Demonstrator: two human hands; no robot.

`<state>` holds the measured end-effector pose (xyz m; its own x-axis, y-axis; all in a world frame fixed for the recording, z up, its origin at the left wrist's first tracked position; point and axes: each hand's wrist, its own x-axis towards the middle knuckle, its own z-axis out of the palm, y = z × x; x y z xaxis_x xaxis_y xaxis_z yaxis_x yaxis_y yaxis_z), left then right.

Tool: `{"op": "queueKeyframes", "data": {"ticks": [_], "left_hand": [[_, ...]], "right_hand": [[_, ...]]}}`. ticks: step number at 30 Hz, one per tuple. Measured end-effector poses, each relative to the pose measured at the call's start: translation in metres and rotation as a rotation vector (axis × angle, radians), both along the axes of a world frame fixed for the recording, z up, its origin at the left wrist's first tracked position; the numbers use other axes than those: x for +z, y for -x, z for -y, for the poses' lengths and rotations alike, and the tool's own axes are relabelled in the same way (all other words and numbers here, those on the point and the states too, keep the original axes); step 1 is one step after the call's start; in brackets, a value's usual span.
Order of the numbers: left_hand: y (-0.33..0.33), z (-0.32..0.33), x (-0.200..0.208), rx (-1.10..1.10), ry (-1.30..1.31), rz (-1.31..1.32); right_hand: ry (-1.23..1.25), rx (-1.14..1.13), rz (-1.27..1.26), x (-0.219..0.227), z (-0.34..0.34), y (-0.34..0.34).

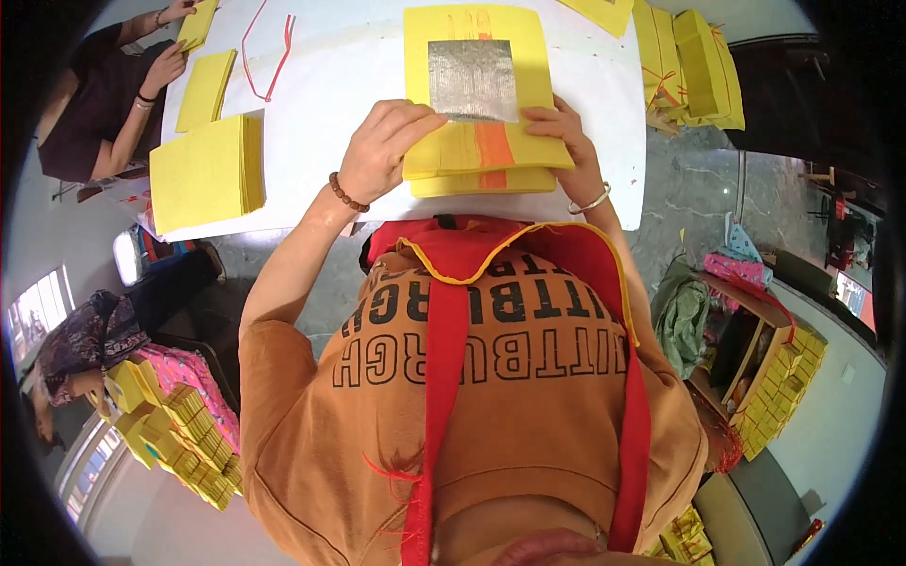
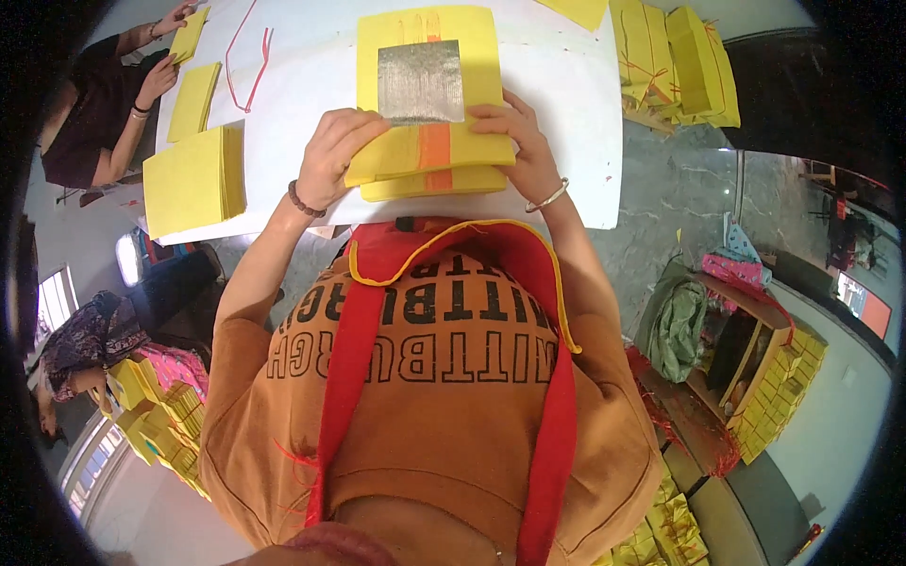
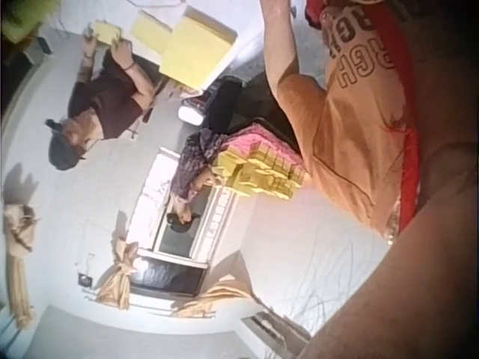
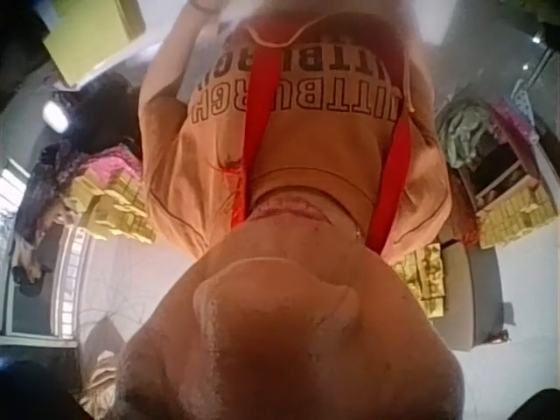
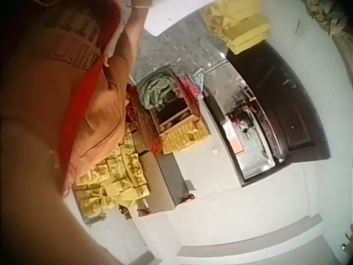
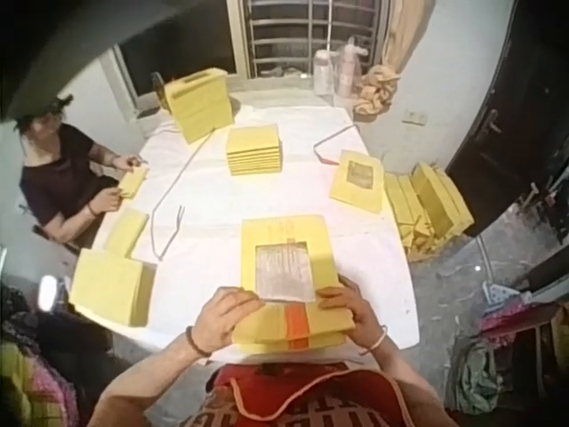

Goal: Folding and stacking sheets of joss paper.

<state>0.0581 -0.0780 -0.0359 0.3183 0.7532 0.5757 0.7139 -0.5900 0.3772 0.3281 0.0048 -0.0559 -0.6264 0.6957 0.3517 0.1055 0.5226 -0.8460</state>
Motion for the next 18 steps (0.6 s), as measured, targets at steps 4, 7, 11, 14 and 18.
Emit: {"op": "queueKeyframes", "data": {"ticks": [4, 7, 11, 14, 18], "left_hand": [[-0.002, 0.000, 0.005, 0.009, -0.018, -0.012], [0.000, -0.003, 0.002, 0.005, -0.027, -0.018], [0.004, -0.005, 0.003, -0.004, -0.057, -0.067], [0.004, -0.005, 0.014, -0.012, -0.125, -0.111], [0.002, 0.009, 0.029, -0.032, -0.142, -0.096]], "right_hand": [[0.002, -0.019, 0.023, 0.000, -0.001, 0.000], [0.040, -0.053, -0.007, 0.004, 0.004, 0.005], [-0.142, -0.177, 0.087, 0.012, -0.001, 0.007], [-0.383, -0.166, 0.233, 0.023, -0.004, 0.000], [-0.569, -0.007, 0.394, 0.049, 0.006, -0.009]]}}
